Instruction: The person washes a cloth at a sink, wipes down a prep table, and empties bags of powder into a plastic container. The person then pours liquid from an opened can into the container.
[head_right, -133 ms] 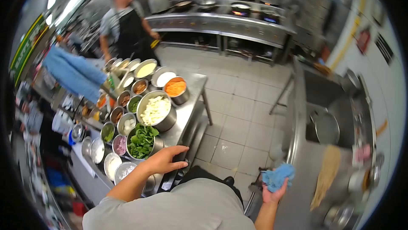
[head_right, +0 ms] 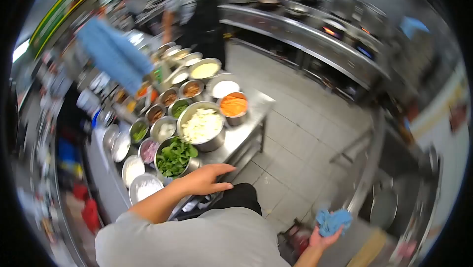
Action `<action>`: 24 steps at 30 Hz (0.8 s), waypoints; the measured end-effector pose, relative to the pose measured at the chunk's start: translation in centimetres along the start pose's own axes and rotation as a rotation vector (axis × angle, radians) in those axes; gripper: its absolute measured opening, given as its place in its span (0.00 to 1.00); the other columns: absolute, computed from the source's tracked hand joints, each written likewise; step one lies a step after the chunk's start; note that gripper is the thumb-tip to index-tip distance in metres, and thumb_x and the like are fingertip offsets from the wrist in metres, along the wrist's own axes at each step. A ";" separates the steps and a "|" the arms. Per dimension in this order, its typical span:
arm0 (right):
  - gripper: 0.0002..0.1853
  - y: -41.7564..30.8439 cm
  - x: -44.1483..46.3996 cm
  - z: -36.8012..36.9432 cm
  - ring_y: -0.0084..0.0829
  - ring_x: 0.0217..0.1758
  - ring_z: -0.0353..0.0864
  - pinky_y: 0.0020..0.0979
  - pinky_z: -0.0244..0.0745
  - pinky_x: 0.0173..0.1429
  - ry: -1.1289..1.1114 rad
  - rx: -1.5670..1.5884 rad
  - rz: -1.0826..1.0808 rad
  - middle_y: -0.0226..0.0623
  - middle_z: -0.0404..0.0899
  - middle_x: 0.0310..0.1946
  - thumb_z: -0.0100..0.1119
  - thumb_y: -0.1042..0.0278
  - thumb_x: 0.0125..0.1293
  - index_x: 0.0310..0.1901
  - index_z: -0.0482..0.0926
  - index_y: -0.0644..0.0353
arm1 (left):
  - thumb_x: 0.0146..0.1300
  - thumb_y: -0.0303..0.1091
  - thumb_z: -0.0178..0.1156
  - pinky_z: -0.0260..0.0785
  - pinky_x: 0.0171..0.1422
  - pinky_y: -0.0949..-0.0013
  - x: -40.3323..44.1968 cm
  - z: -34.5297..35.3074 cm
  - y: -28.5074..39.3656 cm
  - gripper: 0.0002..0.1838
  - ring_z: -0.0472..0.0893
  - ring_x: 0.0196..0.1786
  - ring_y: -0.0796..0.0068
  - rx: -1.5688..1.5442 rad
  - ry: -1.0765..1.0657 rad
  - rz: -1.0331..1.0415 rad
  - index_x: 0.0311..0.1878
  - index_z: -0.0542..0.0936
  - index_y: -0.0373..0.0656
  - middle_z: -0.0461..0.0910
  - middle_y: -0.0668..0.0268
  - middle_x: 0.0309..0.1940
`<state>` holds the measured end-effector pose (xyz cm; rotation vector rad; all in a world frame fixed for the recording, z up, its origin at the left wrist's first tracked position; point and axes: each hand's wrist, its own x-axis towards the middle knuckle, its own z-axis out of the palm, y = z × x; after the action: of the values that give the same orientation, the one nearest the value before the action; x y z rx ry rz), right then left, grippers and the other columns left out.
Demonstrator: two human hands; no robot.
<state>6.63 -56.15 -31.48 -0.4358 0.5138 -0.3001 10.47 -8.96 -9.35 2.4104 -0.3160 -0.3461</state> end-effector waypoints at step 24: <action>0.34 -30.5 53.1 7.1 0.41 0.71 0.76 0.48 0.75 0.69 0.537 -0.764 -0.559 0.46 0.77 0.67 0.60 0.43 0.75 0.73 0.72 0.59 | 0.72 0.38 0.66 0.74 0.69 0.52 58.6 5.9 18.1 0.25 0.79 0.65 0.44 0.146 -0.014 0.345 0.68 0.77 0.39 0.80 0.49 0.65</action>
<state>49.46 -100.48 -33.09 -1.2669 1.0347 -0.7752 60.91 -44.22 -11.46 2.4364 -0.7748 -0.1881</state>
